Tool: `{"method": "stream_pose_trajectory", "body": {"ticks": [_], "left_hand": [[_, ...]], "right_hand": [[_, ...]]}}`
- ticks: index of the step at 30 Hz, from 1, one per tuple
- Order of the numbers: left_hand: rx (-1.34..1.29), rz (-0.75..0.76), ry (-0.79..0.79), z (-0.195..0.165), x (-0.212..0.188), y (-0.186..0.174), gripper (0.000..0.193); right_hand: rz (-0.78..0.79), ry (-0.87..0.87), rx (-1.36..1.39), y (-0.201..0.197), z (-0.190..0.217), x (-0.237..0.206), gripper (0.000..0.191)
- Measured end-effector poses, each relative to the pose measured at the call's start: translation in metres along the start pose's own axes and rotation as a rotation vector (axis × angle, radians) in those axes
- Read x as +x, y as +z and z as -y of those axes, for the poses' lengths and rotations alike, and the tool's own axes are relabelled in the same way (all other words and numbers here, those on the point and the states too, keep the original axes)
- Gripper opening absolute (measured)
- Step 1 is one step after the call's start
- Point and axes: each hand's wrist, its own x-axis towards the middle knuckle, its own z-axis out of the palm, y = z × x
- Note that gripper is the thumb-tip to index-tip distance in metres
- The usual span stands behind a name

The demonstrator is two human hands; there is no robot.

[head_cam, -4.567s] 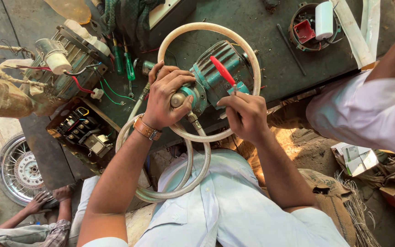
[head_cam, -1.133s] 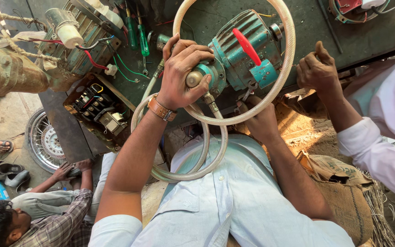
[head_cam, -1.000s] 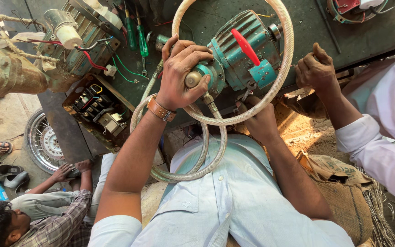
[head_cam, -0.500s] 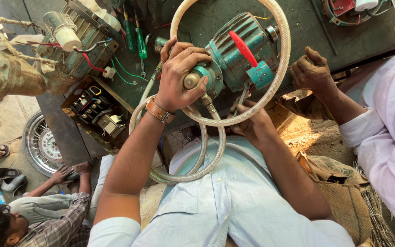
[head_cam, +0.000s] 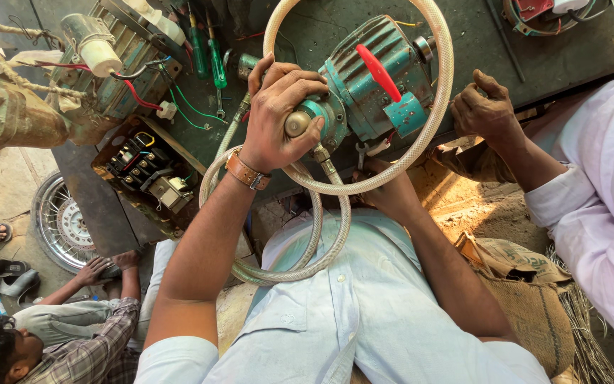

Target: The person uses a wrench to loosen and tighten bolts on a teal electric motor, removes the motor housing to expose internal components, and reassembles the housing. The person handles hoses and wires attached to the motor during the process.

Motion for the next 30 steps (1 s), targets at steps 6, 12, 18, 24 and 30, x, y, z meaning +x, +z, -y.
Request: {"method": "stream_pose_trajectory", "body": {"ticks": [6, 12, 18, 24, 30], "left_hand": [[-0.004, 0.002, 0.000, 0.000, 0.000, 0.000, 0.039], [-0.004, 0.007, -0.001, 0.000, 0.000, 0.001, 0.039], [-0.003, 0.007, 0.001, 0.000, -0.001, 0.003, 0.039], [-0.009, 0.011, 0.000, 0.002, -0.001, 0.003, 0.039], [-0.021, 0.042, -0.041, -0.005, 0.003, -0.005, 0.047]], "right_hand": [[0.024, 0.019, -0.097, 0.011, -0.015, 0.010, 0.029], [0.071, 0.051, -0.105, 0.013, -0.022, 0.017, 0.028], [0.067, 0.012, -0.083, 0.012, -0.020, 0.021, 0.027], [0.068, 0.086, 0.007, 0.011, -0.014, 0.023, 0.027], [0.057, 0.167, 0.138, 0.011, -0.012, 0.028, 0.030]]}}
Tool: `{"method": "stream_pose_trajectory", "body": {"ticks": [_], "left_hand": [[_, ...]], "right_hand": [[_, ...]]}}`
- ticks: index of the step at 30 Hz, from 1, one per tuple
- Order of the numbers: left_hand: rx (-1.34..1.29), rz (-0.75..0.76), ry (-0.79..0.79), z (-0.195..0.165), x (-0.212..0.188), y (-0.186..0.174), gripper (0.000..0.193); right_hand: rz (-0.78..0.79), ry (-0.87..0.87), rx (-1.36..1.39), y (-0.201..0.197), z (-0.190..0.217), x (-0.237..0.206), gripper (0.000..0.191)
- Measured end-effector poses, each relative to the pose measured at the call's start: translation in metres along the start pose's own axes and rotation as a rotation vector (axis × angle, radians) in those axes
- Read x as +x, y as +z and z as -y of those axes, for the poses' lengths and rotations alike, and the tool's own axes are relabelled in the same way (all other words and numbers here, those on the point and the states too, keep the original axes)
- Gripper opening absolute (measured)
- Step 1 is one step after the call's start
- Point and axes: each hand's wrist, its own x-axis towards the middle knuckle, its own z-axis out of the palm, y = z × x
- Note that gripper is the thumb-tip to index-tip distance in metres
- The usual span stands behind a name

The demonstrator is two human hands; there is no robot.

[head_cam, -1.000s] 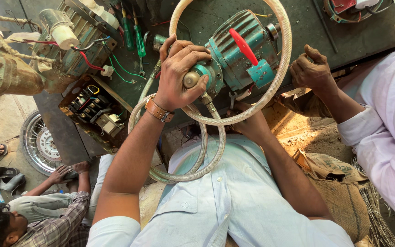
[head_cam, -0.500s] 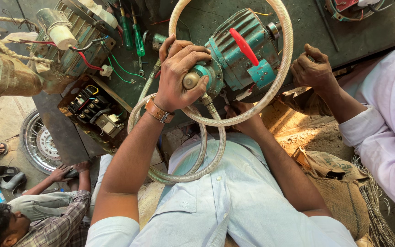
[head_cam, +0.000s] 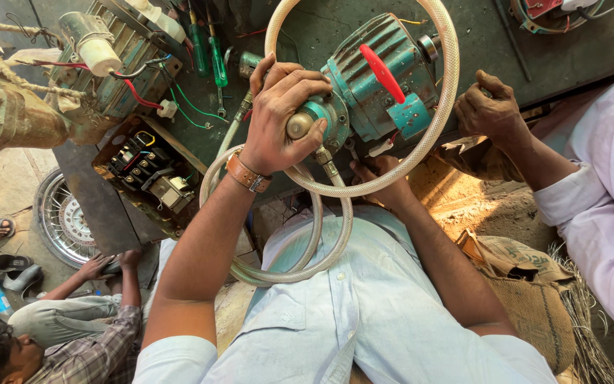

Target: The person uses a wrench to loosen and tighten bolts on a teal electric motor, removes the motor housing to expose internal components, and reassembles the housing. The person handles hoses and wires attached to the motor during the process.

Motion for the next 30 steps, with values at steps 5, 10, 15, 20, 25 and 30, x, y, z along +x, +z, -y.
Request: {"method": "stream_pose_trajectory", "body": {"ticks": [5, 10, 15, 20, 25, 30], "left_hand": [[0.040, 0.216, 0.016, -0.013, 0.007, -0.021, 0.070], [0.334, 0.382, -0.061, -0.028, 0.019, -0.020, 0.073], [0.306, 0.308, 0.002, -0.036, 0.023, -0.015, 0.082], [0.312, 0.293, 0.054, -0.034, 0.025, -0.013, 0.085], [0.217, 0.280, -0.035, -0.032, 0.022, -0.011, 0.084], [0.256, 0.286, -0.036, -0.028, 0.019, -0.008, 0.058]], "right_hand": [[0.032, -0.055, 0.086, -0.001, -0.002, 0.003, 0.030], [0.019, -0.164, 0.146, 0.000, -0.006, 0.007, 0.023], [0.002, -0.195, 0.109, -0.002, -0.011, 0.008, 0.021], [0.047, -0.078, 0.415, -0.002, -0.010, 0.007, 0.017], [0.094, -0.095, 0.547, 0.000, -0.004, 0.009, 0.016], [0.107, -0.060, 0.580, 0.000, 0.000, 0.009, 0.020]]}}
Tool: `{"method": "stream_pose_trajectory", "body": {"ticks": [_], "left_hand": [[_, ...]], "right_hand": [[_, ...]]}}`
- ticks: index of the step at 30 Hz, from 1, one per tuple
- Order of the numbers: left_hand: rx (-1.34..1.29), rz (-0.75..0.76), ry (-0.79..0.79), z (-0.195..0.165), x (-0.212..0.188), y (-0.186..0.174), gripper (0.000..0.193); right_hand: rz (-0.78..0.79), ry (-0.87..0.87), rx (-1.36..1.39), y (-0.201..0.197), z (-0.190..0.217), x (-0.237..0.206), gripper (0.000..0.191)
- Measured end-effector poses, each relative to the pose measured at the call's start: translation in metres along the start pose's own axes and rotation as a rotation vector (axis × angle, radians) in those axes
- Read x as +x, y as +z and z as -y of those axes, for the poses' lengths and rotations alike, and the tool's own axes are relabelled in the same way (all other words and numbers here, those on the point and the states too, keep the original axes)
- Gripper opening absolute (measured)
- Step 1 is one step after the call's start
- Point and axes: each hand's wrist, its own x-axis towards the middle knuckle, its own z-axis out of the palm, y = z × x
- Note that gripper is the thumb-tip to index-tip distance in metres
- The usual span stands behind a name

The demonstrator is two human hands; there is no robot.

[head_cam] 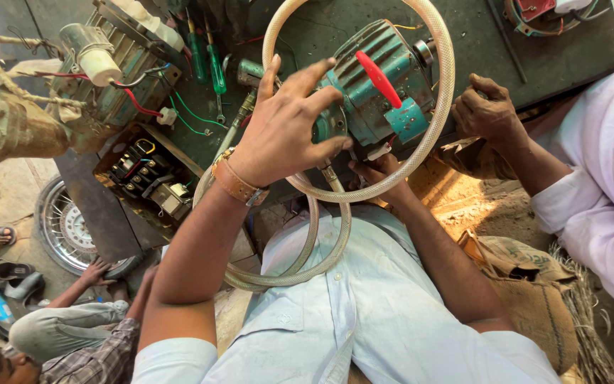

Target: The person uses a wrench to loosen and tighten bolts on a teal electric motor, removes the motor housing to expose internal components, and reassembles the housing. The person handles hoses and wires attached to the motor during the process.

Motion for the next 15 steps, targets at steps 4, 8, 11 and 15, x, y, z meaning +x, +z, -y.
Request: {"method": "stream_pose_trajectory", "body": {"ticks": [4, 8, 11, 15], "left_hand": [[-0.049, -0.063, -0.033, 0.003, 0.000, 0.005, 0.058], [-0.100, -0.106, -0.040, 0.000, 0.000, 0.007, 0.051], [-0.121, -0.143, -0.039, -0.005, 0.001, 0.005, 0.040], [-0.163, -0.197, -0.006, -0.013, 0.003, 0.004, 0.029]], "right_hand": [[0.004, -0.074, -0.070, 0.001, 0.000, 0.002, 0.021], [-0.057, -0.051, -0.093, 0.000, -0.003, 0.004, 0.026], [-0.071, -0.098, -0.225, -0.002, -0.001, 0.004, 0.023], [-0.078, -0.125, -0.354, -0.007, 0.002, 0.000, 0.022]]}}
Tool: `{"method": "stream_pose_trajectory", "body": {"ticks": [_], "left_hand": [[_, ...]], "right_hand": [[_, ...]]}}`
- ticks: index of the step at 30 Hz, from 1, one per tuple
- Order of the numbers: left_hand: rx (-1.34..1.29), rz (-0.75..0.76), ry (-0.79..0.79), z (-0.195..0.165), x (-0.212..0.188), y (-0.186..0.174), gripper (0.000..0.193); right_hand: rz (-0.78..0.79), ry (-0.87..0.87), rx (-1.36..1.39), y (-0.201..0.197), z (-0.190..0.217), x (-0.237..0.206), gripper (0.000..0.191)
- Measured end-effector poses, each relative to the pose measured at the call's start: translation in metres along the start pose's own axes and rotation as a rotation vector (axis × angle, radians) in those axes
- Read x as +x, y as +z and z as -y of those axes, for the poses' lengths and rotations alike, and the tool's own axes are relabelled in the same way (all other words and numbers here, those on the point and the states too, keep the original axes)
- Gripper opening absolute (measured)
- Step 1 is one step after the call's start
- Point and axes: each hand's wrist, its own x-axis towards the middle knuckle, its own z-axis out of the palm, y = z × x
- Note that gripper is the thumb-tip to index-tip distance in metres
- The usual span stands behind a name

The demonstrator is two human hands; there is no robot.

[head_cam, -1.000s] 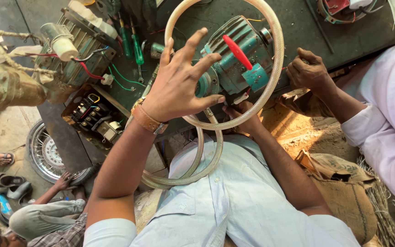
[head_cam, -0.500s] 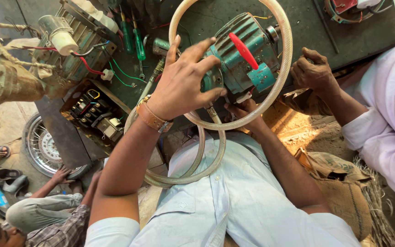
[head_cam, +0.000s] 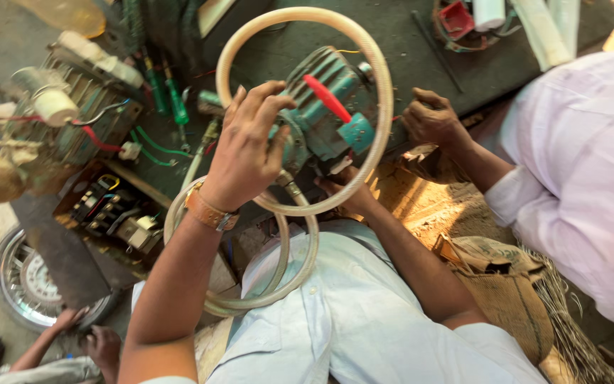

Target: The person uses a wrench to loosen and tighten bolts on a teal electric motor, removes the motor housing to expose internal components, and reassembles the housing. The person handles hoses and wires attached to the motor during the process.

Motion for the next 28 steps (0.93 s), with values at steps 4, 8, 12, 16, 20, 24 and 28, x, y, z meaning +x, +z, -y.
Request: {"method": "stream_pose_trajectory", "body": {"ticks": [4, 8, 12, 16, 20, 24, 28], "left_hand": [[-0.021, -0.040, 0.013, -0.004, 0.001, 0.005, 0.024], [0.010, -0.067, 0.014, -0.009, 0.001, 0.008, 0.024], [0.133, -0.095, -0.012, -0.014, -0.001, 0.013, 0.027], [0.071, -0.206, -0.059, -0.009, -0.006, 0.019, 0.045], [-0.199, -0.313, -0.158, 0.002, -0.012, 0.030, 0.052], [-0.651, -0.298, -0.274, 0.022, -0.015, 0.042, 0.069], [-0.872, -0.283, -0.351, 0.043, -0.024, 0.048, 0.083]], "right_hand": [[-0.075, -0.033, -0.190, -0.004, 0.000, -0.006, 0.026], [-0.109, -0.179, -0.103, -0.005, -0.006, -0.008, 0.024], [-0.064, -0.080, -0.050, -0.010, -0.010, -0.012, 0.025], [-0.053, 0.060, -0.033, -0.014, -0.009, -0.017, 0.026], [-0.041, 0.019, -0.071, -0.016, -0.010, -0.019, 0.030], [-0.039, 0.068, -0.013, -0.017, -0.013, -0.017, 0.029], [-0.045, 0.063, 0.026, -0.017, -0.017, -0.014, 0.030]]}}
